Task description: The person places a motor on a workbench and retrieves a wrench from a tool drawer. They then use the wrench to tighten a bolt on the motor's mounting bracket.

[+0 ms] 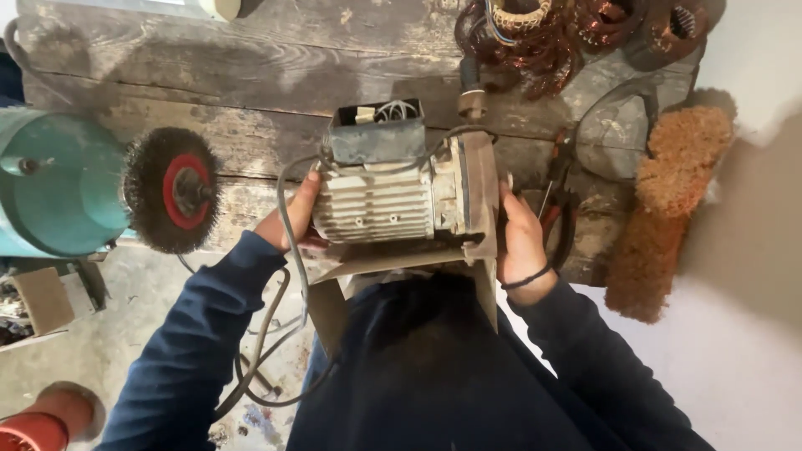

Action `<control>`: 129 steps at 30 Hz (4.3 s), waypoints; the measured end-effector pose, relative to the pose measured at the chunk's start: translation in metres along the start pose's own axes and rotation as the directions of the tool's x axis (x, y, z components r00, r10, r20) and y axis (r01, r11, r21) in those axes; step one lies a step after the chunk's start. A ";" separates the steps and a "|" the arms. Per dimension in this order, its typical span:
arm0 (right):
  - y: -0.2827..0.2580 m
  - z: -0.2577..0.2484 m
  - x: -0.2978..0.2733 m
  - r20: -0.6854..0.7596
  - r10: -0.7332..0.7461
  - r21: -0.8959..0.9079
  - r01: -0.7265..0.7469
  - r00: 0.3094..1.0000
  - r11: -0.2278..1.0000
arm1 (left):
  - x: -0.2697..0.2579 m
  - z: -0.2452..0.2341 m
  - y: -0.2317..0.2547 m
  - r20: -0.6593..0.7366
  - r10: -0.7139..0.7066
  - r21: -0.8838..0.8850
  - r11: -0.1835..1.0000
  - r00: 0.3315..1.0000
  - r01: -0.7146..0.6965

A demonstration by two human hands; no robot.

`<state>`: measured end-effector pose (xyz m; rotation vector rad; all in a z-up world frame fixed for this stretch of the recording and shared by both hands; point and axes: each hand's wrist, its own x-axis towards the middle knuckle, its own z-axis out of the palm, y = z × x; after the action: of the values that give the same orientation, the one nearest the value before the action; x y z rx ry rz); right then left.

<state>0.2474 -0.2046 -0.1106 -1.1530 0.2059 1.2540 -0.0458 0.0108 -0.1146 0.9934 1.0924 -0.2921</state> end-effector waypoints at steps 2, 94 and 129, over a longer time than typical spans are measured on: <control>-0.004 0.004 -0.005 0.031 0.051 0.046 -0.052 0.998 0.998 | -0.010 -0.002 0.003 -0.018 0.028 0.062 0.998 0.999 -0.027; -0.017 -0.071 0.049 0.416 -0.798 -0.530 0.829 0.437 0.178 | -0.026 0.114 -0.116 -0.604 0.658 0.097 0.621 0.450 -0.778; 0.240 -0.155 -0.141 0.151 -0.073 -0.986 0.156 0.986 0.066 | 0.165 0.035 -0.394 0.027 0.238 0.624 0.755 0.971 -0.202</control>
<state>0.0681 -0.4427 -0.2225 -2.2768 -1.0437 1.2140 -0.1992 -0.1950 -0.4582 1.7256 0.9218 -0.4524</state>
